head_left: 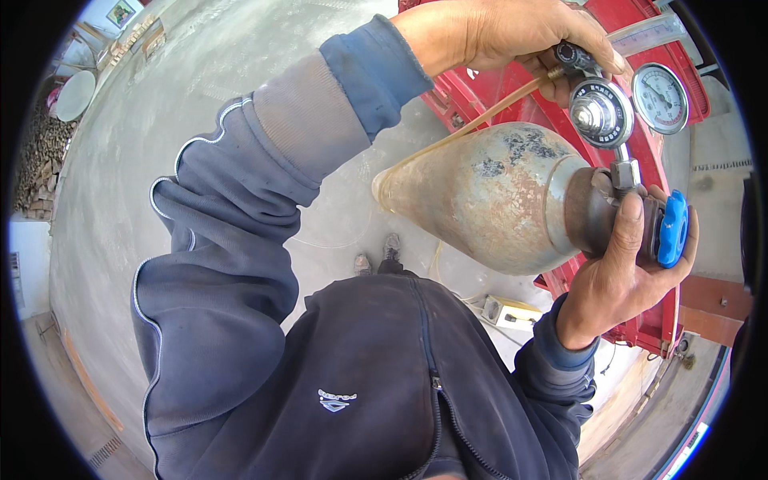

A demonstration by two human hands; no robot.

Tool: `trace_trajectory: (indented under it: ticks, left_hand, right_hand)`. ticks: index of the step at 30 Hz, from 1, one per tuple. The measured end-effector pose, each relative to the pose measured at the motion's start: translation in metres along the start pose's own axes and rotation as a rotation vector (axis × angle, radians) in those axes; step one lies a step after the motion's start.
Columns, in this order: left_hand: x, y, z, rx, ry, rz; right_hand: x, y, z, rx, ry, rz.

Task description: The person removes a gas cylinder from a red utility vehicle, attaches a blue cap, connects a pressure regulator with a hose, and tightens the fittings using a wrench. The person then organizes nearby cables and tools on the vehicle bed.

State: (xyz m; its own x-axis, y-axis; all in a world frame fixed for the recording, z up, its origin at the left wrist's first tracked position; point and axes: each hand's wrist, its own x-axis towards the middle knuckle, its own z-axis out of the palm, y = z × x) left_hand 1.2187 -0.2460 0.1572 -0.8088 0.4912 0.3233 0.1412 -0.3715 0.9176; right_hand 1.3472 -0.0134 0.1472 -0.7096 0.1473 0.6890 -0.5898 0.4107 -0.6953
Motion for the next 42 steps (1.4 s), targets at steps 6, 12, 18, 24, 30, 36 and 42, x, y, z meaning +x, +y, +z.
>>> trace_trajectory:
  ticks: [6, 12, 18, 24, 30, 36, 42]
  left_hand:
    - [-0.004, -0.015, -0.006, 0.114, 0.158, -0.081]
    - [-0.01, 0.018, 0.011, 0.054, 0.143, -0.084]
    - [-0.018, 0.013, 0.002, 0.036, 0.129, -0.103]
    - [-0.034, 0.013, -0.004, 0.032, 0.223, 0.005]
    - [-0.044, 0.015, -0.009, -0.019, 0.153, 0.051]
    - [-0.055, 0.003, 0.015, 0.11, 0.233, 0.186]
    - [-0.052, 0.007, 0.029, 0.067, 0.208, 0.136]
  right_hand:
    - [-0.011, 0.005, 0.01, 0.009, 0.014, -0.017]
    - [-0.002, -0.023, 0.003, 0.059, 0.053, 0.043]
    - [0.014, -0.014, 0.0, 0.119, -0.011, 0.054]
    - [0.032, -0.016, 0.013, 0.182, -0.107, 0.09]
    - [0.039, 0.001, 0.006, 0.084, -0.17, -0.02]
    - [0.045, -0.007, -0.006, 0.03, -0.166, -0.117]
    - [0.038, 0.036, -0.034, 0.107, -0.158, -0.074]
